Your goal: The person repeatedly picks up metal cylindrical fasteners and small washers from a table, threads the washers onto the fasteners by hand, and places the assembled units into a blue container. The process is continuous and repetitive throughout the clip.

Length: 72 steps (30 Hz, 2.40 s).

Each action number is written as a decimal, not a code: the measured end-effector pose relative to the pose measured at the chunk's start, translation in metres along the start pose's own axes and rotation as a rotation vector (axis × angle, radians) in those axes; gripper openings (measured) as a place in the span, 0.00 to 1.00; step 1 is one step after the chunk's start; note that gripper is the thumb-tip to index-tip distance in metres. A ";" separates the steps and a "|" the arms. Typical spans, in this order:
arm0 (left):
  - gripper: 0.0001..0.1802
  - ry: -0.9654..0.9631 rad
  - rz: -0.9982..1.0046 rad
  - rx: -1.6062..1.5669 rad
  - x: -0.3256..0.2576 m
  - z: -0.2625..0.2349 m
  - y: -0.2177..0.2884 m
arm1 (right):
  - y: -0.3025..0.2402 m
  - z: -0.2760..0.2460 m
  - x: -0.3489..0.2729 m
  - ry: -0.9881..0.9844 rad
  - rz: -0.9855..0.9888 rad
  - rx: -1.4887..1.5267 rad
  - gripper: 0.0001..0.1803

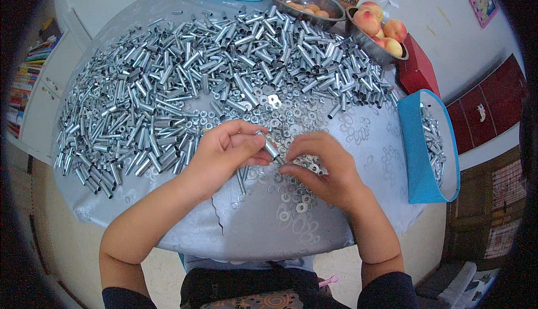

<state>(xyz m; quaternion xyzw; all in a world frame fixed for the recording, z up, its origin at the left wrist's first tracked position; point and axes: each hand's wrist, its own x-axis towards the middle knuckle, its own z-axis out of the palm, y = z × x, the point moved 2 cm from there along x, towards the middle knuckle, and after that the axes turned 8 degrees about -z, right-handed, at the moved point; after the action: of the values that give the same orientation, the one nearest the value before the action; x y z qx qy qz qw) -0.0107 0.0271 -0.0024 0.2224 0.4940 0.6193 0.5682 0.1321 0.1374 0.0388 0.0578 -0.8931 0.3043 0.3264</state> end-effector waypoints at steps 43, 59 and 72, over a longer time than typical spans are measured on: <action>0.18 -0.157 -0.347 -0.293 -0.005 0.012 -0.013 | 0.032 0.003 -0.014 -0.090 0.219 -0.236 0.08; 0.18 -0.156 -0.392 -0.269 -0.003 0.009 -0.012 | 0.027 0.001 -0.010 -0.189 0.200 -0.246 0.09; 0.18 -0.149 -0.392 -0.251 -0.001 0.009 -0.015 | 0.032 0.008 -0.017 -0.265 0.092 -0.316 0.08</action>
<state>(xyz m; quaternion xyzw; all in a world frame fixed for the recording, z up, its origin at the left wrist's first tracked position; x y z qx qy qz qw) 0.0038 0.0274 -0.0113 0.0949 0.4035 0.5358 0.7356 0.1315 0.1566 0.0072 0.0045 -0.9665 0.1650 0.1968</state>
